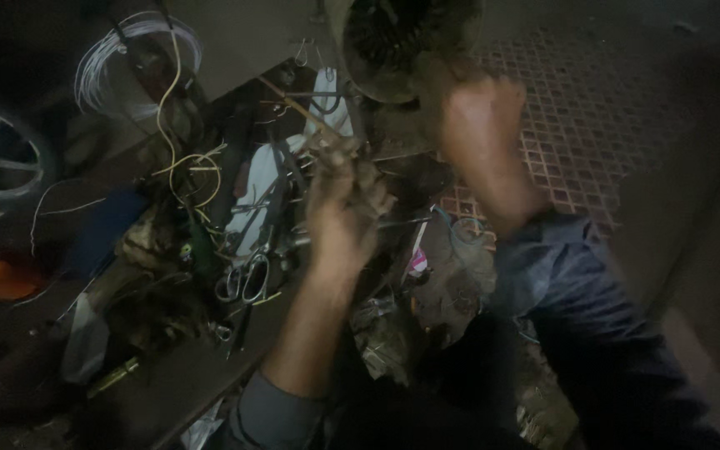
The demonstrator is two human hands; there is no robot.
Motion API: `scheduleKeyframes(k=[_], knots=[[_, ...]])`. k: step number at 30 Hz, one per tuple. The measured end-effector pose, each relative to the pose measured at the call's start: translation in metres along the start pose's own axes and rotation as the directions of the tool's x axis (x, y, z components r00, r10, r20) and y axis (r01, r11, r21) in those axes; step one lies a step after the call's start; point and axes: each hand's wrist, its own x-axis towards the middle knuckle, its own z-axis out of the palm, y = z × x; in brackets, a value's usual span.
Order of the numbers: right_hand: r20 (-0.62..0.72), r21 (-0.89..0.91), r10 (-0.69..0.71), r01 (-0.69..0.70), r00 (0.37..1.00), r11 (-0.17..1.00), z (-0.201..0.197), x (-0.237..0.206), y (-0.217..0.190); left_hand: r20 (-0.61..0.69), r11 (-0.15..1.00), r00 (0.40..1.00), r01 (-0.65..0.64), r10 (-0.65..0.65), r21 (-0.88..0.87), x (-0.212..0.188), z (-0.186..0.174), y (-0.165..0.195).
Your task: The person works on a cylindrical metal housing set on a cluttered workbench, holding it steady while using a handled tool to work inside it. They pull out internal metal components and debris by hand, place the extracted pieces on the bench, and sort through the small metal parts with both hands.
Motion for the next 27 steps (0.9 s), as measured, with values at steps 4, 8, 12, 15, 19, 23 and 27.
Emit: scheduleKeyframes(k=[4,8,12,15,19,23,27], knots=[[-0.046,-0.046,-0.067,0.065,0.997,0.997,-0.007,0.016,-0.007,0.069,0.998,0.996,0.052,-0.053,0.019,0.006,0.02,-0.006],[-0.051,0.107,0.012,-0.007,0.999,0.994,-0.05,0.003,-0.027,0.062,0.998,0.996,0.065,-0.064,-0.017,0.015,0.045,-0.007],[0.03,0.46,0.263,-0.247,0.964,0.853,-0.088,-0.036,-0.052,-0.007,0.996,0.996,0.084,-0.083,0.036,0.019,0.059,-0.007],[0.02,0.501,0.081,-0.08,0.997,0.861,-0.091,-0.046,-0.049,-0.07,0.993,0.996,0.064,-0.057,0.097,0.027,0.059,-0.009],[0.074,0.67,-0.002,-0.049,0.997,0.74,-0.075,-0.031,-0.022,0.029,0.987,0.988,-0.15,0.149,0.056,0.036,0.05,-0.01],[0.068,0.426,0.258,-0.262,0.964,0.866,-0.041,-0.015,0.001,-0.003,0.996,0.998,-0.056,0.056,-0.066,0.035,0.043,-0.009],[-0.092,0.044,0.184,-0.181,0.979,0.983,0.006,-0.005,0.016,0.046,0.99,0.999,0.027,-0.021,-0.141,0.032,0.046,-0.012]])
